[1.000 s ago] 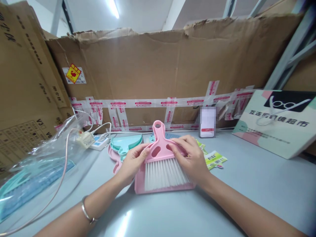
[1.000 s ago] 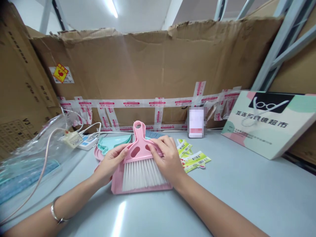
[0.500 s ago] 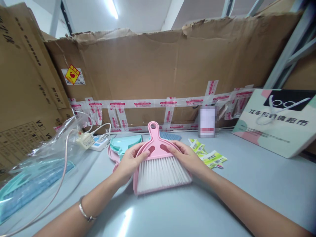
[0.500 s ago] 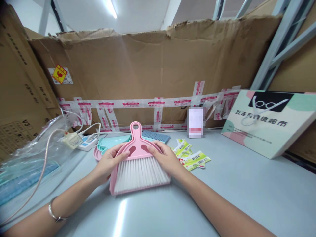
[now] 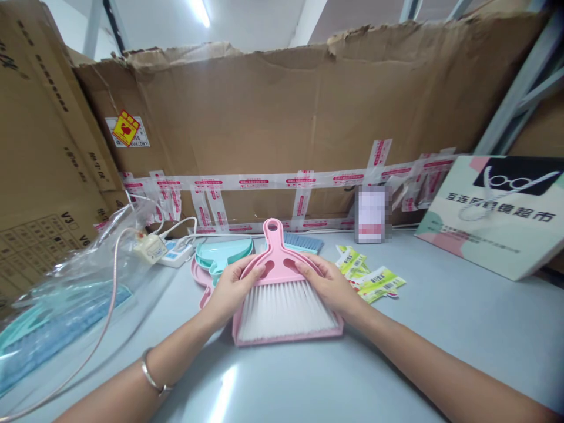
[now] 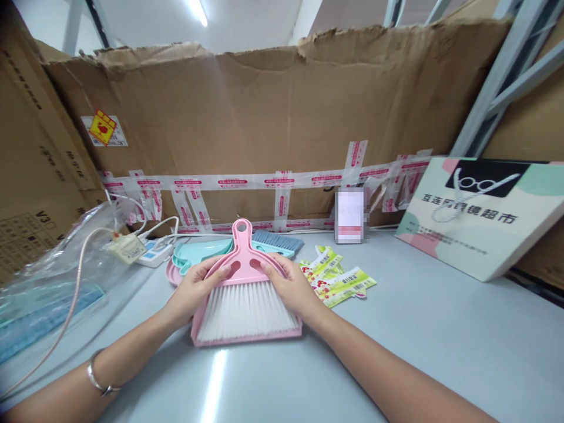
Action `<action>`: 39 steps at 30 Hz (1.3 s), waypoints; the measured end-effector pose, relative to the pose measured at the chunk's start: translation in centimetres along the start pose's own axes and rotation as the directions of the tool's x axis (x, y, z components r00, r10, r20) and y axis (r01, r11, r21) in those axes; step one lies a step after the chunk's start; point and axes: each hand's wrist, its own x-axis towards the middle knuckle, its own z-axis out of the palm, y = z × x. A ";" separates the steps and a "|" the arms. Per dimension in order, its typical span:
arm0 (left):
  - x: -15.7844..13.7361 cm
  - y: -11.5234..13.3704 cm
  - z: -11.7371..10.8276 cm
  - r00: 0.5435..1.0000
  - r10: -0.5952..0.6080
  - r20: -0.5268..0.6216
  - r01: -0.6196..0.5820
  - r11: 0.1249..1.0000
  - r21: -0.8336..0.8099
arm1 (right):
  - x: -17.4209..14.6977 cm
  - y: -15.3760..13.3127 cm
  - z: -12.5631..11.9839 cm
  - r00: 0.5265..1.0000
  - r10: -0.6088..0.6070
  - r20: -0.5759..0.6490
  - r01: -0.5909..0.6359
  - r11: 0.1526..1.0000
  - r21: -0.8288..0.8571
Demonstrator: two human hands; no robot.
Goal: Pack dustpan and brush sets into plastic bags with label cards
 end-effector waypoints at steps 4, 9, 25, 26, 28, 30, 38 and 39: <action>-0.1 0.2 0.0 1.000 0.009 -0.007 -0.009 1.000 -0.008 | -0.3 -0.1 0.3 1.000 -0.011 -0.023 0.010 1.000 -0.017; -0.2 0.6 -0.2 1.000 0.012 -0.009 -0.012 1.000 0.029 | -0.3 -0.3 0.2 0.999 -0.009 -0.033 0.010 1.000 0.009; -0.8 0.9 1.0 0.994 0.020 0.109 -0.041 0.978 0.203 | 0.0 -1.4 -0.6 0.981 0.079 0.178 -0.045 0.981 -0.187; -0.8 0.9 0.9 0.994 0.019 0.110 -0.043 0.976 0.211 | -0.1 -1.2 -0.6 0.982 0.077 0.172 -0.043 0.980 -0.193; -0.8 0.9 0.9 0.994 0.019 0.110 -0.043 0.974 0.223 | -0.1 -1.0 -0.5 0.985 0.066 0.158 -0.034 0.980 -0.198; -0.8 1.1 0.9 0.993 0.020 0.113 -0.045 0.974 0.222 | -0.1 -0.7 -0.4 0.987 0.049 0.151 -0.021 0.983 -0.183; -0.9 1.2 0.7 0.997 0.001 0.076 -0.013 0.987 0.161 | -0.3 -0.9 -0.2 0.991 0.102 0.087 -0.097 0.994 -0.058; -0.9 1.1 0.6 0.996 -0.007 0.090 -0.007 0.989 0.147 | -0.2 -1.0 -0.1 0.991 0.113 0.070 -0.109 0.993 -0.053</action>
